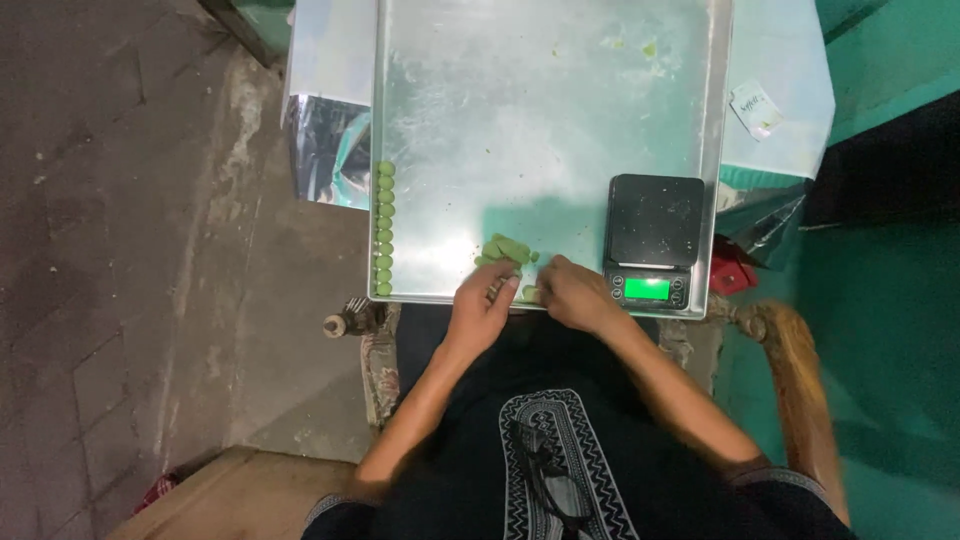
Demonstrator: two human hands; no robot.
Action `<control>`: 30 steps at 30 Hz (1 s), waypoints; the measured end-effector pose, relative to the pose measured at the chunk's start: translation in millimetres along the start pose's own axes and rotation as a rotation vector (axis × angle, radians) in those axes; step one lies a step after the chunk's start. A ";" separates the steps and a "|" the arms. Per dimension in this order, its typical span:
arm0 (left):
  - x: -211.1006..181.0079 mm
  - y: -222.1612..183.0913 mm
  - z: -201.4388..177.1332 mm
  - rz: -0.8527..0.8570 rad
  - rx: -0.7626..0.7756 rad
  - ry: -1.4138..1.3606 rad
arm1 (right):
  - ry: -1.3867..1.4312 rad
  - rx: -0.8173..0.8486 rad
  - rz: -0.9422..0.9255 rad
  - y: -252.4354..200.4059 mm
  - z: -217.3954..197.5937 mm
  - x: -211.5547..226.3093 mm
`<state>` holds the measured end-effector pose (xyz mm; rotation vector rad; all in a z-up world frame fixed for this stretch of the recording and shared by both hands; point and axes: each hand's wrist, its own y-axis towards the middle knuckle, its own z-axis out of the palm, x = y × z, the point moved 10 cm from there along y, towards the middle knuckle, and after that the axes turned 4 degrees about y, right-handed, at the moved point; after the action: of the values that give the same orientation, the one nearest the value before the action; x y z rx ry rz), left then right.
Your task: Weighing small portions of green dough on a digital scale and rolling them into balls by hand.
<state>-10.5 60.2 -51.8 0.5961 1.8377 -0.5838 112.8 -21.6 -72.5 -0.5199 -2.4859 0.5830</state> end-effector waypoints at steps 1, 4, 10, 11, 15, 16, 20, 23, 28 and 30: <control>4.0 -0.9 -1.1 -0.019 -0.006 -0.005 | 0.131 -0.035 0.043 -3.0 -7.2 -2.2; 7.5 -6.4 1.3 -0.032 -0.001 -0.002 | 0.485 -0.120 0.118 -6.8 -7.3 -21.2; -15.8 -3.0 21.4 -0.037 0.110 -0.008 | 1.102 -0.185 0.104 2.7 33.0 -61.0; -17.2 -0.8 26.2 -0.040 0.137 0.002 | 1.142 -0.199 0.075 6.1 39.4 -65.1; 0.3 4.6 43.9 -0.007 0.151 -0.016 | 1.130 -0.209 0.013 -3.3 13.5 -42.8; -11.9 8.0 38.7 -0.011 0.140 -0.041 | 1.089 -0.247 -0.004 -2.8 7.6 -42.0; -8.1 16.4 35.8 -0.020 0.136 -0.067 | 1.189 -0.294 -0.009 -10.5 -8.0 -31.0; -1.8 18.0 41.9 -0.059 0.135 -0.105 | 1.164 -0.320 0.015 -7.1 6.1 -50.6; 9.4 22.3 45.9 -0.097 0.149 -0.119 | 1.141 -0.461 -0.001 -12.5 -20.9 -78.7; 8.8 24.1 44.0 -0.129 0.154 -0.131 | 1.099 -0.511 -0.003 -17.6 -36.0 -91.0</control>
<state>33.2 51.1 -76.5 0.5303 1.7266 -0.8379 200.7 -68.3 -72.9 -0.7551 -1.5277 -0.3255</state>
